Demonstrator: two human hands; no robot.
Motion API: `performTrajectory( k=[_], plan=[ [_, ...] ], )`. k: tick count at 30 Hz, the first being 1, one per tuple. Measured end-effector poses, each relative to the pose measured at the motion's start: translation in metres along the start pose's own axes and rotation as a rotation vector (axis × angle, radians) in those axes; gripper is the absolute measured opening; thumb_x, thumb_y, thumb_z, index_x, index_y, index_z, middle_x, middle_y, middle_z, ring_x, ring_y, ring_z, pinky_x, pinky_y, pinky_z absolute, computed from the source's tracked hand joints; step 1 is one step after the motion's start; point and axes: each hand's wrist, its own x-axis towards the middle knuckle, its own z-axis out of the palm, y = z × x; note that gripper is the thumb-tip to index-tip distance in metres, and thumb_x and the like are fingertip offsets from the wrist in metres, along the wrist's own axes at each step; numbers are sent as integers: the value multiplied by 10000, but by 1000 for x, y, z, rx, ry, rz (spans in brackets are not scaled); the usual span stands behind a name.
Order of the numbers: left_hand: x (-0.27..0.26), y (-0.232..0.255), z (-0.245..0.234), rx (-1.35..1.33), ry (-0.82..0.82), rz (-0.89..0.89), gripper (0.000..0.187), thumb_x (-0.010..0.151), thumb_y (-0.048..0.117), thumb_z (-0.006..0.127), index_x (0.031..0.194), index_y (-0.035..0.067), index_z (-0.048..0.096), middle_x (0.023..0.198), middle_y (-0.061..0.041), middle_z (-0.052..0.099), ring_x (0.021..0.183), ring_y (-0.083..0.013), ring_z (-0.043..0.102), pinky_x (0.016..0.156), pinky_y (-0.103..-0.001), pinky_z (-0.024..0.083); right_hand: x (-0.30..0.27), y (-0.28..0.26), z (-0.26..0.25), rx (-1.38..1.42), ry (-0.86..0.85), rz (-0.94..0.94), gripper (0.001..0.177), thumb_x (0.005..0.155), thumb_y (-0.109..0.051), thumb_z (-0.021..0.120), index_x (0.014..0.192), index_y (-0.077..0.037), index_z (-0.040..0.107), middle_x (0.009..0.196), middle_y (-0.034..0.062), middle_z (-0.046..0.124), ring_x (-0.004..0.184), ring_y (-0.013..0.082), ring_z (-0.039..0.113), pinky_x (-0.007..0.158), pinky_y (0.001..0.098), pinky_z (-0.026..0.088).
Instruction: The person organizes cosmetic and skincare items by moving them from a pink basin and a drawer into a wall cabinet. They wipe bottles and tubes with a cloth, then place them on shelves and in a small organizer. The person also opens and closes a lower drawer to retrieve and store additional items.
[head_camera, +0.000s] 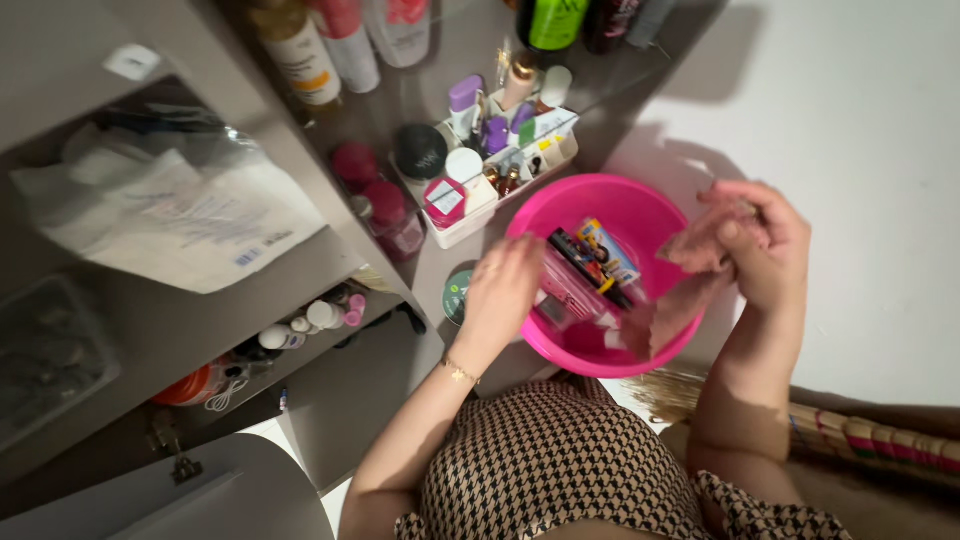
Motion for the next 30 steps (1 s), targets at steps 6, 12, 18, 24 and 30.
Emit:
performTrajectory(
  k=[6, 12, 18, 24, 30],
  plan=[
    [23, 10, 84, 179, -579, 305, 338, 886, 136, 608, 1217, 165, 665, 1137, -10, 661, 1252, -239, 588, 1153, -648, 301, -50, 41, -17, -57, 134, 133, 331, 1030, -106, 668, 1334, 21, 633, 1236, 123, 703, 1107, 164, 668, 986, 284, 534],
    [22, 14, 137, 302, -715, 401, 364, 906, 156, 566, 1263, 189, 629, 1180, -36, 612, 1132, -239, 603, 1007, -561, 403, -75, 36, -37, -82, 279, 63, 273, 1052, -115, 638, 1289, 21, 648, 1232, 125, 707, 1129, 163, 664, 1033, 295, 531],
    [46, 17, 97, 294, -797, 507, 869, 529, 386, 894, 1284, 101, 572, 1227, -42, 571, 1225, -238, 538, 966, -452, 428, -101, 43, -59, -61, 424, -89, 196, 1098, -137, 618, 1201, 24, 666, 1170, 125, 708, 1091, 166, 670, 1019, 286, 528],
    [60, 7, 2, -238, -724, 161, 807, 634, 363, 899, 1273, 17, 549, 1252, -168, 602, 1187, -351, 605, 1000, -484, 483, -105, 36, -91, -14, 602, -481, 241, 1146, -269, 518, 1120, -59, 633, 1090, 107, 700, 993, 201, 702, 852, 316, 577],
    [30, 12, 4, -1218, -575, -381, 710, 931, 452, 671, 1458, 67, 390, 1407, -181, 599, 1355, -347, 566, 1111, -419, 461, -105, 24, 7, 156, 600, -328, 292, 1191, -347, 460, 1189, -92, 601, 1138, 53, 647, 1039, 170, 622, 969, 315, 522]
  ],
)
